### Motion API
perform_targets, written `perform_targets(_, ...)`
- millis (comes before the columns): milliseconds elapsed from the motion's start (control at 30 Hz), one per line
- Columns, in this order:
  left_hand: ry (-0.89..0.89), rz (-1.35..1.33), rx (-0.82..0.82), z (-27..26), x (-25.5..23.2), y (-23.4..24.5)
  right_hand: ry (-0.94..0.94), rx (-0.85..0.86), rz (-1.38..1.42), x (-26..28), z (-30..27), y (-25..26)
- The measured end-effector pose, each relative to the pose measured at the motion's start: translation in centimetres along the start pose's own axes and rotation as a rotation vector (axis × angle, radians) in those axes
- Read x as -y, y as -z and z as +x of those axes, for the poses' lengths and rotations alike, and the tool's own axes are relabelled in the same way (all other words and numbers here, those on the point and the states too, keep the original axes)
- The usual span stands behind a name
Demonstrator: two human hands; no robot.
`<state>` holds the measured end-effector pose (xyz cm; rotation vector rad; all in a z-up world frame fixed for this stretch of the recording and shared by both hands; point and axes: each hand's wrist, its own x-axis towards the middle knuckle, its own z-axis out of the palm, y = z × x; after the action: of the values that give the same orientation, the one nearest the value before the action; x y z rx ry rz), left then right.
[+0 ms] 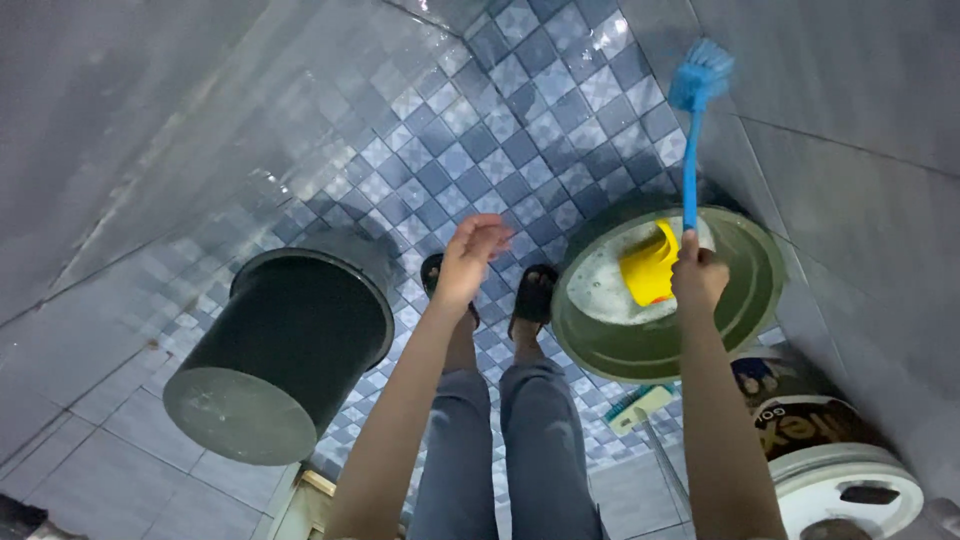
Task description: The person mops a tiled bathroom floor using a blue mop and a yellow scoop to pour water from a green basin. They repeatedly wet the mop and scrub the floor in a small area, occasionally moving the basin and a black bucket.
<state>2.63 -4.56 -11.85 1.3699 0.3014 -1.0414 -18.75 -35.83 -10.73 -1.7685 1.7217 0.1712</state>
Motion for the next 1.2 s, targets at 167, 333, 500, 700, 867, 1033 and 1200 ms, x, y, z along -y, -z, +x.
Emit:
perform_targets(167,-0.034,-0.051,0.002,1.6,0.4,-1.3,-0.090,0.243,0.445,-0.1,-0.1,-0.9)
perform_targets(333,-0.021,-0.117,-0.016,2.4,1.6,-4.7,-0.278,0.594,0.852,8.6,-3.2,-0.1)
perform_targets(500,0.050,-0.268,-0.026,3.1,6.2,-8.9,-0.364,0.668,0.816,6.1,-3.2,-1.8)
perform_targets(700,0.231,-0.266,-0.008,8.5,15.3,-10.4,-0.200,0.421,0.415,-2.5,-2.0,-6.4)
perform_targets(867,0.264,-0.122,0.066,9.4,15.1,-8.7,-0.125,0.290,0.321,-6.6,2.5,-10.6)
perform_targets(1033,0.293,-0.200,-0.033,11.9,17.2,-5.5,0.003,0.304,0.402,2.5,9.1,-16.7)
perform_targets(1200,0.218,-0.390,-0.093,14.8,19.6,-2.7,-0.230,0.316,0.695,3.7,6.1,-18.3)
